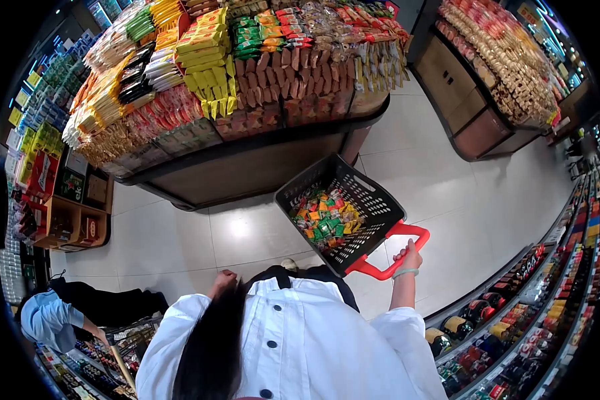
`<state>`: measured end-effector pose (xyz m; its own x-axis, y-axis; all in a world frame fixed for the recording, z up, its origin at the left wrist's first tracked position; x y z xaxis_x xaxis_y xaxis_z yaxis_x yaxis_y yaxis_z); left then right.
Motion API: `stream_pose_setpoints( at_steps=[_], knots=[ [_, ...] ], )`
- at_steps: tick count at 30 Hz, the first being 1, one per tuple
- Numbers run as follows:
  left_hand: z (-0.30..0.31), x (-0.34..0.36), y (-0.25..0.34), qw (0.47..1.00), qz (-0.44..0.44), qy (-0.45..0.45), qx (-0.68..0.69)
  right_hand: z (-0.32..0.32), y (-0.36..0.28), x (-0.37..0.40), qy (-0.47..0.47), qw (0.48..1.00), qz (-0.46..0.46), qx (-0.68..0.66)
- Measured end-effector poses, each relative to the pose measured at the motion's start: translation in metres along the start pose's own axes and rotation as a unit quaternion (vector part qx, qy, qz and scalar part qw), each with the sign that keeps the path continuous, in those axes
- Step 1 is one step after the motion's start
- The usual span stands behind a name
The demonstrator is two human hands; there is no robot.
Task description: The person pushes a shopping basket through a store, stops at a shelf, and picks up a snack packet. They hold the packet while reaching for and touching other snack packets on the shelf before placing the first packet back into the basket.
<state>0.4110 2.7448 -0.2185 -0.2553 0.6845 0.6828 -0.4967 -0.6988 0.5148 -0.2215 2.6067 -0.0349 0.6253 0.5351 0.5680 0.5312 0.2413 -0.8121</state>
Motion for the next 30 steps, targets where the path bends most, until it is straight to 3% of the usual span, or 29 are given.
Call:
stream_pose_setpoints(
  at_steps=[4,6,8,10,13,16,22,30],
  knots=[
    [-0.009,-0.003,-0.050,0.997,0.024,0.009,0.067,0.000,0.001,-0.004,0.007,1.000,0.003,-0.004],
    [-0.010,0.001,-0.038,0.999,-0.005,0.005,-0.043,0.002,0.001,-0.007,0.004,1.000,0.013,-0.006],
    [-0.016,0.001,-0.028,0.994,-0.084,0.047,-0.056,0.001,-0.002,-0.001,0.011,1.000,0.011,-0.002],
    [-0.025,-0.021,-0.047,0.994,-0.066,0.076,-0.032,0.000,-0.004,0.002,-0.002,1.000,0.010,-0.002],
    [0.006,0.021,-0.003,0.998,-0.051,0.040,0.015,0.000,-0.005,0.006,0.014,1.000,0.010,0.001],
    [0.030,0.057,0.040,0.996,-0.070,0.043,-0.039,-0.002,-0.004,0.011,0.007,1.000,0.025,-0.012],
    [0.034,0.016,0.029,0.993,-0.067,0.052,-0.079,-0.005,-0.004,0.018,0.051,0.998,0.029,-0.014],
    [0.060,-0.049,0.063,0.989,-0.079,0.008,-0.122,-0.017,-0.001,-0.003,0.085,0.996,0.035,0.001]
  ],
)
Point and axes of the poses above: each hand's wrist, its own x-axis away from the middle knuckle, its own z-axis out of the back of the hand, y = z × x, the point moved 9 cm from there along -x, towards the middle knuckle, and after that the axes turned 5 degrees about -x, right-handed, at the moved point
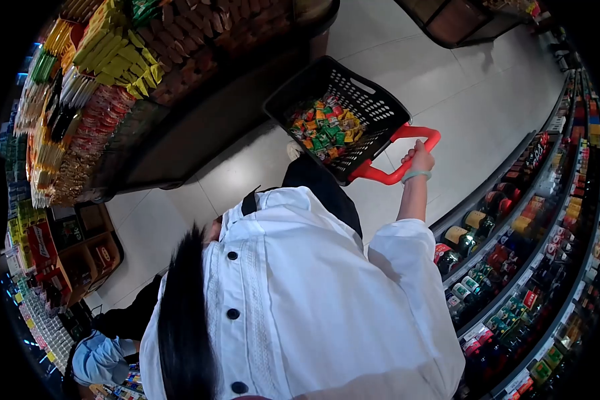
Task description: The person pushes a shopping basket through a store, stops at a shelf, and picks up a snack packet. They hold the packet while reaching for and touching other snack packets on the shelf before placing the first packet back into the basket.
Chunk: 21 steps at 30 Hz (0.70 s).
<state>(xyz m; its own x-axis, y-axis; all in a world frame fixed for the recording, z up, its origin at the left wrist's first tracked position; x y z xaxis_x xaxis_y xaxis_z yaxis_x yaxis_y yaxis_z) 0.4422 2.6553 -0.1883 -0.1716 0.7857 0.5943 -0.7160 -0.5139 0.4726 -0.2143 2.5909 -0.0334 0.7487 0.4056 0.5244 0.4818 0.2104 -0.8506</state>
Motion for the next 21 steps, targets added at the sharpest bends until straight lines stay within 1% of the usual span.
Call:
stream_pose_setpoints(
  at_steps=[4,9,11,13,14,15,16,18,20,21],
  knots=[
    [0.009,-0.049,0.017,0.998,-0.012,-0.042,-0.036,-0.010,-0.005,-0.010,0.039,0.999,0.000,0.002],
    [0.002,-0.132,0.022,0.989,-0.048,-0.103,-0.094,-0.021,-0.006,-0.030,0.035,0.999,-0.007,0.021],
    [-0.015,-0.175,0.013,0.978,-0.095,-0.132,-0.128,-0.024,-0.007,-0.032,0.037,0.999,-0.002,0.036],
    [-0.046,-0.223,0.003,0.956,-0.175,-0.157,-0.173,-0.023,-0.014,-0.032,0.072,0.995,0.000,0.075],
    [-0.064,-0.246,0.008,0.937,-0.235,-0.166,-0.200,-0.024,-0.015,-0.034,0.087,0.992,0.001,0.095],
    [-0.039,-0.227,0.057,0.969,-0.119,-0.203,-0.075,-0.021,-0.017,-0.038,0.100,0.987,0.014,0.125],
    [0.016,-0.170,0.175,0.977,0.002,-0.206,0.054,-0.017,-0.018,-0.041,0.115,0.982,0.025,0.145],
    [0.004,-0.188,0.202,0.971,0.006,-0.206,0.123,-0.015,-0.029,-0.047,0.145,0.943,0.112,0.278],
    [-0.008,-0.201,0.230,0.967,-0.095,-0.208,0.109,-0.030,-0.056,-0.026,0.197,0.865,0.199,0.417],
    [-0.010,-0.199,0.244,0.966,-0.105,-0.219,0.091,-0.044,-0.068,-0.017,0.217,0.814,0.243,0.482]
  ],
)
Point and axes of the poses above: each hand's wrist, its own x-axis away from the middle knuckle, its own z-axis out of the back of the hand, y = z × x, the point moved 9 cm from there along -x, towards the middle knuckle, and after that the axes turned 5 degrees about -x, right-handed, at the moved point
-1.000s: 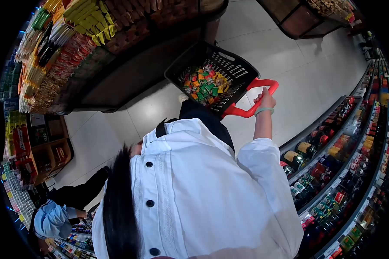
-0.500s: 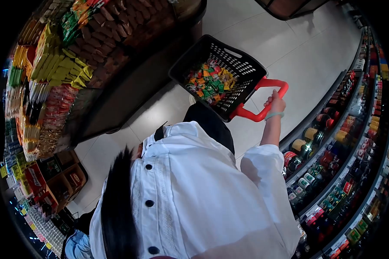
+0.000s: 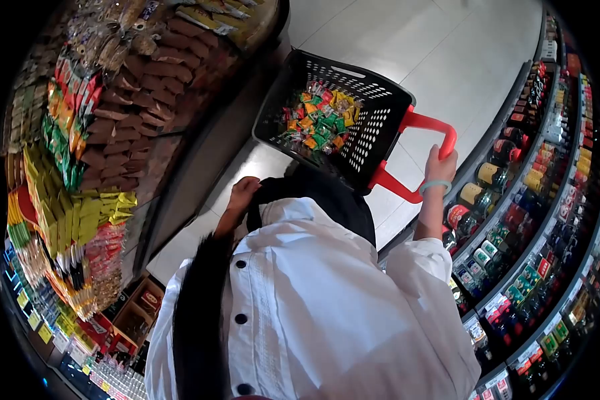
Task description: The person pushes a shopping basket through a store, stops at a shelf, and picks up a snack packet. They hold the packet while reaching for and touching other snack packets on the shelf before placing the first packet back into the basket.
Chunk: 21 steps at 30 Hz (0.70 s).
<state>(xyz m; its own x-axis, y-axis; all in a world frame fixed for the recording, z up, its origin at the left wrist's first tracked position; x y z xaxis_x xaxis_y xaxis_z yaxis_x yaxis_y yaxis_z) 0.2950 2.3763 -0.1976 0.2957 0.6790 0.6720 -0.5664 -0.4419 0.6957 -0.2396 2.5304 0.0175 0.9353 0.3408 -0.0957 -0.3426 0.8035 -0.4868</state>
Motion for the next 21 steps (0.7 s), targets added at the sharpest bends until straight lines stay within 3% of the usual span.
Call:
stream_pose_setpoints(
  at_steps=[3,4,5,7,9,10,12,13,14,16,18,19,20,21],
  knots=[
    [-0.016,-0.012,-0.016,0.997,0.033,-0.046,-0.045,-0.003,-0.030,0.003,0.030,0.996,0.077,0.023],
    [-0.014,-0.009,-0.017,0.996,0.035,-0.059,-0.064,0.002,-0.058,0.012,0.082,0.976,0.198,0.038],
    [-0.009,-0.007,-0.019,0.994,0.042,-0.073,-0.076,-0.003,-0.064,0.014,0.054,0.976,0.198,0.066],
    [0.001,-0.004,-0.028,0.988,0.056,-0.101,-0.099,-0.002,-0.090,0.030,0.117,0.957,0.235,0.122],
    [0.018,0.003,-0.031,0.987,0.058,-0.108,-0.106,-0.017,-0.121,0.053,0.106,0.945,0.252,0.180],
    [0.027,0.000,-0.027,0.987,0.054,-0.107,-0.109,-0.042,-0.111,0.055,0.052,0.953,0.293,0.057],
    [0.039,-0.007,-0.033,0.986,0.071,-0.122,-0.092,-0.110,-0.092,0.074,-0.103,0.959,0.249,-0.089],
    [0.039,-0.014,-0.060,0.984,0.099,-0.146,-0.018,-0.146,-0.081,0.086,-0.155,0.958,0.234,-0.066],
    [0.044,-0.015,-0.061,0.982,0.106,-0.154,-0.037,-0.182,-0.066,0.100,-0.222,0.959,0.174,-0.032],
    [0.050,-0.014,-0.053,0.974,0.124,-0.158,-0.100,-0.280,-0.007,0.123,-0.408,0.907,0.091,0.060],
    [0.044,-0.011,-0.052,0.975,0.112,-0.161,-0.104,-0.331,0.024,0.137,-0.480,0.862,0.024,0.159],
    [0.042,-0.011,-0.037,0.972,0.058,-0.141,-0.182,-0.350,0.036,0.142,-0.512,0.838,-0.033,0.187],
    [0.041,-0.016,-0.084,0.974,0.075,-0.129,-0.170,-0.380,0.054,0.144,-0.501,0.844,-0.073,0.178],
    [0.042,-0.016,-0.120,0.938,0.019,-0.039,-0.343,-0.412,0.074,0.146,-0.489,0.848,-0.115,0.170]
  ],
)
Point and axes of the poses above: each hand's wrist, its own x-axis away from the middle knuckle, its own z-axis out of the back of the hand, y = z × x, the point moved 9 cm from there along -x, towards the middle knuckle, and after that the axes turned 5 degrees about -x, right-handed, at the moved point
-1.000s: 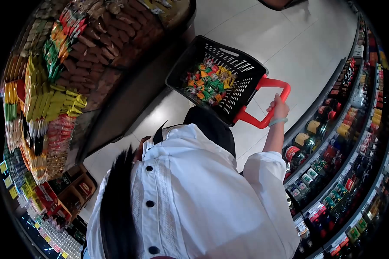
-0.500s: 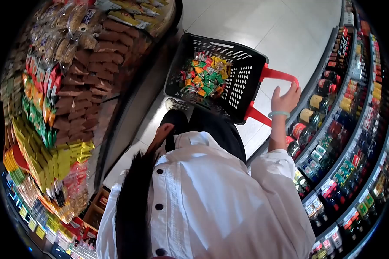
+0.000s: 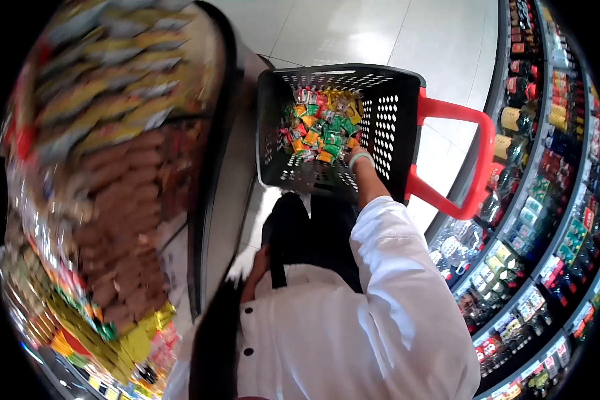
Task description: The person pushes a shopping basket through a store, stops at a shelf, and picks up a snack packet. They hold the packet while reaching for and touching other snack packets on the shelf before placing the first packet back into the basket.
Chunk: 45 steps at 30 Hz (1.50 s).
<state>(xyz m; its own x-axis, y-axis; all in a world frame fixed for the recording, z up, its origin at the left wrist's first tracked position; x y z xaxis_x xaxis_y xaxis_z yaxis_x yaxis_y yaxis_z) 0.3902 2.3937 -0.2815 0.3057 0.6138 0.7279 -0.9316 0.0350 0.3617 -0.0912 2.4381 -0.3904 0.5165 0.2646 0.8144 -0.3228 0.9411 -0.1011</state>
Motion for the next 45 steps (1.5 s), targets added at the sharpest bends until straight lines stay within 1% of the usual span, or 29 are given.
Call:
stream_pose_setpoints(
  at_steps=[1,2,4,6,7,10,11,13,16,17,20,21,24,28,29,31,33,36,37,40,41,43,44,45],
  knots=[
    [-0.013,-0.001,-0.006,1.000,0.007,0.009,-0.024,-0.010,-0.008,-0.018,0.000,0.999,0.001,-0.043],
    [-0.017,0.001,0.001,0.999,0.025,-0.024,0.009,-0.007,-0.027,-0.026,0.062,0.992,0.064,-0.085],
    [-0.028,0.001,0.022,0.986,0.073,-0.105,0.103,0.001,-0.061,-0.039,0.022,0.996,0.082,-0.026],
    [-0.033,-0.003,0.035,0.975,0.106,-0.136,0.137,0.018,-0.082,-0.042,0.014,0.998,0.054,0.017],
    [-0.036,-0.004,0.039,0.972,0.119,-0.144,0.146,0.005,-0.087,-0.069,0.022,0.995,0.081,0.050],
    [-0.045,-0.011,0.046,0.962,0.149,-0.156,0.166,-0.007,-0.087,-0.127,0.073,0.991,0.093,0.065],
    [-0.048,-0.014,0.047,0.960,0.157,-0.160,0.170,-0.014,-0.085,-0.142,0.063,0.993,0.087,0.056],
    [-0.054,-0.020,0.048,0.954,0.172,-0.166,0.179,-0.003,-0.092,-0.151,0.042,0.996,0.070,0.038],
    [-0.063,-0.028,0.049,0.948,0.186,-0.174,0.189,-0.009,-0.100,-0.163,0.023,0.993,0.035,0.111],
    [-0.065,-0.029,0.050,0.947,0.189,-0.175,0.192,-0.019,-0.100,-0.173,0.053,0.986,0.042,0.155],
    [-0.069,-0.031,0.051,0.942,0.202,-0.175,0.202,-0.027,-0.106,-0.177,0.046,0.977,0.067,0.195],
    [-0.070,-0.029,0.051,0.941,0.207,-0.175,0.204,-0.032,-0.103,-0.183,0.051,0.977,0.055,0.200],
    [-0.070,-0.030,0.054,0.939,0.209,-0.173,0.212,-0.027,-0.102,-0.180,0.137,0.968,0.071,0.198],
    [-0.067,-0.032,0.068,0.940,0.190,-0.173,0.222,-0.014,-0.094,-0.161,0.147,0.970,0.109,0.162],
    [-0.064,-0.031,0.071,0.942,0.182,-0.172,0.223,-0.009,-0.093,-0.155,0.142,0.970,0.173,0.095],
    [-0.056,-0.034,0.083,0.946,0.159,-0.166,0.228,0.015,-0.089,-0.114,0.165,0.965,0.204,-0.017],
    [-0.046,-0.038,0.098,0.951,0.129,-0.158,0.233,0.041,-0.090,-0.069,0.175,0.946,0.244,-0.119],
    [-0.021,-0.044,0.132,0.953,0.080,-0.142,0.256,0.078,-0.102,0.010,0.118,0.939,0.276,-0.166],
    [-0.008,-0.047,0.148,0.951,0.064,-0.139,0.269,0.093,-0.108,0.040,0.115,0.931,0.293,-0.183],
    [0.047,-0.054,0.210,0.934,0.006,-0.134,0.331,0.130,-0.128,0.130,0.085,0.908,0.344,-0.224],
    [0.073,-0.052,0.232,0.925,-0.016,-0.128,0.357,0.142,-0.136,0.157,0.087,0.896,0.370,-0.228],
    [0.124,-0.037,0.275,0.904,-0.077,-0.089,0.412,0.154,-0.149,0.208,0.083,0.871,0.423,-0.234],
    [0.148,-0.031,0.293,0.890,-0.113,-0.063,0.437,0.158,-0.155,0.229,0.067,0.844,0.464,-0.260],
    [0.167,-0.020,0.308,0.884,-0.137,-0.071,0.441,0.168,-0.167,0.260,0.086,0.823,0.512,-0.232]
  ],
)
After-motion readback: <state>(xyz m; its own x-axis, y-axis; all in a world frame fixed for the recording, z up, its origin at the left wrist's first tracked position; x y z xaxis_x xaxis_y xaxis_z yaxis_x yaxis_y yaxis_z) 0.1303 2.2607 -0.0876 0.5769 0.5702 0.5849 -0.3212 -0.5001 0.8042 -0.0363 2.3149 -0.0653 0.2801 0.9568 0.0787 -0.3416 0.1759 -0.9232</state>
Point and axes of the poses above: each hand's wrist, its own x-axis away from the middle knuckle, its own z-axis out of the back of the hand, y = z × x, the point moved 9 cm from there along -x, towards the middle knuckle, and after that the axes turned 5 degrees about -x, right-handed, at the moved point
